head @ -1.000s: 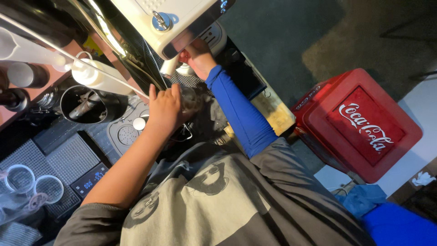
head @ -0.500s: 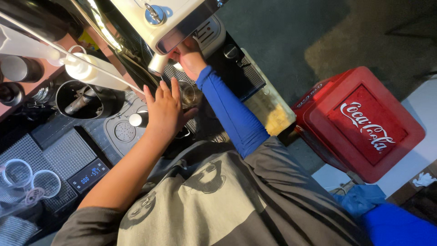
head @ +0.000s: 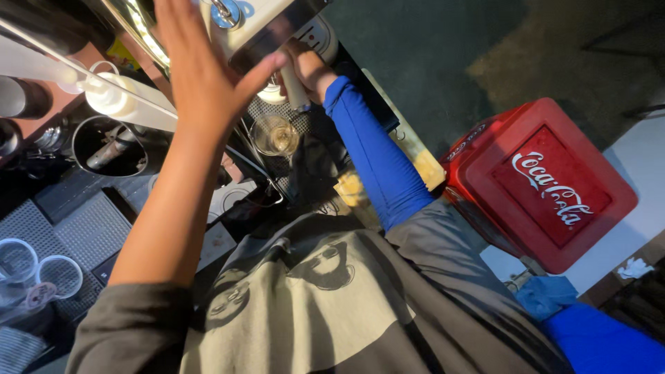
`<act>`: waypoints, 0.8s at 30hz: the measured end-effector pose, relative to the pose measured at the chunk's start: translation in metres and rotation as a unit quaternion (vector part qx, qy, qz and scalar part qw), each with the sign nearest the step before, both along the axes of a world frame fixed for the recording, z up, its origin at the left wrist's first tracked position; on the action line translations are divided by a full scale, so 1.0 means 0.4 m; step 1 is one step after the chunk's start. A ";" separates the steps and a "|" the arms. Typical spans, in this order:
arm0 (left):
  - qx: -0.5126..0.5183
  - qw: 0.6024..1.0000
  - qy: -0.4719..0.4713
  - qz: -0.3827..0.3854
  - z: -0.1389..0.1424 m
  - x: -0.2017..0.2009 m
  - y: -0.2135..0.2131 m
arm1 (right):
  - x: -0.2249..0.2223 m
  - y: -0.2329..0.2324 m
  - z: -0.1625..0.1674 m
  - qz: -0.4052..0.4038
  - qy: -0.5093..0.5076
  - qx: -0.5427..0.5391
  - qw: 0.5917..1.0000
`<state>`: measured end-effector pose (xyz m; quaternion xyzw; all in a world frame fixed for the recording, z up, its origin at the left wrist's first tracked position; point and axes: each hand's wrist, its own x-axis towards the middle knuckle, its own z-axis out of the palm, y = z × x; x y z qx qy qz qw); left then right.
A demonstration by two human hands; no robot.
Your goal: The person prepares coffee by tamping ground coffee in a portafilter, inserting it into an espresso machine, and pouring milk and syrup into plastic cups. The person then dispenses espresso into the cups.
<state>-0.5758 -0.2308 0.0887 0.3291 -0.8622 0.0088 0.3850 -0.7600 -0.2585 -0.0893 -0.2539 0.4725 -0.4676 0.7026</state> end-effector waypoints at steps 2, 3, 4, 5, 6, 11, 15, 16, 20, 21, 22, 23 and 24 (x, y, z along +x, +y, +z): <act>0.033 0.999 -0.021 0.019 -0.037 -0.002 -0.026 | -0.016 -0.004 0.006 0.011 0.019 0.028 0.999; 0.046 0.998 -0.026 0.024 -0.051 0.002 -0.034 | -0.031 -0.006 0.005 0.018 0.025 0.021 0.999; 0.053 0.998 -0.020 0.015 -0.061 0.010 -0.041 | -0.050 -0.008 0.011 0.025 0.030 0.014 0.999; 0.064 0.998 -0.014 0.006 -0.070 0.017 -0.040 | -0.073 -0.009 0.017 0.050 0.041 0.011 0.998; 0.091 0.996 -0.021 0.011 -0.079 0.021 -0.039 | -0.099 -0.014 0.025 0.077 0.050 0.010 0.996; 0.077 0.996 -0.029 0.016 -0.095 0.026 -0.051 | -0.145 -0.014 0.045 0.172 -0.125 -0.070 0.975; 0.026 0.999 -0.030 0.008 -0.105 0.030 -0.055 | -0.132 -0.023 0.037 0.064 0.077 -0.139 0.985; 0.023 0.999 -0.024 0.006 -0.108 0.032 -0.055 | -0.128 -0.028 0.033 0.034 0.177 -0.175 0.968; 0.037 0.999 -0.034 0.012 -0.121 0.036 -0.059 | -0.100 -0.041 0.008 0.016 0.554 -0.347 0.757; 0.041 0.998 -0.038 0.012 -0.125 0.037 -0.061 | -0.092 -0.042 0.000 0.001 0.605 -0.386 0.696; 0.046 0.998 -0.042 0.014 -0.129 0.039 -0.062 | -0.086 -0.037 -0.008 -0.020 0.651 -0.431 0.625; 0.050 0.998 -0.046 0.014 -0.133 0.042 -0.063 | -0.085 -0.036 -0.014 0.002 0.666 -0.419 0.617; 0.039 0.998 -0.050 0.016 -0.138 0.043 -0.065 | -0.087 -0.034 -0.017 0.022 0.681 -0.408 0.608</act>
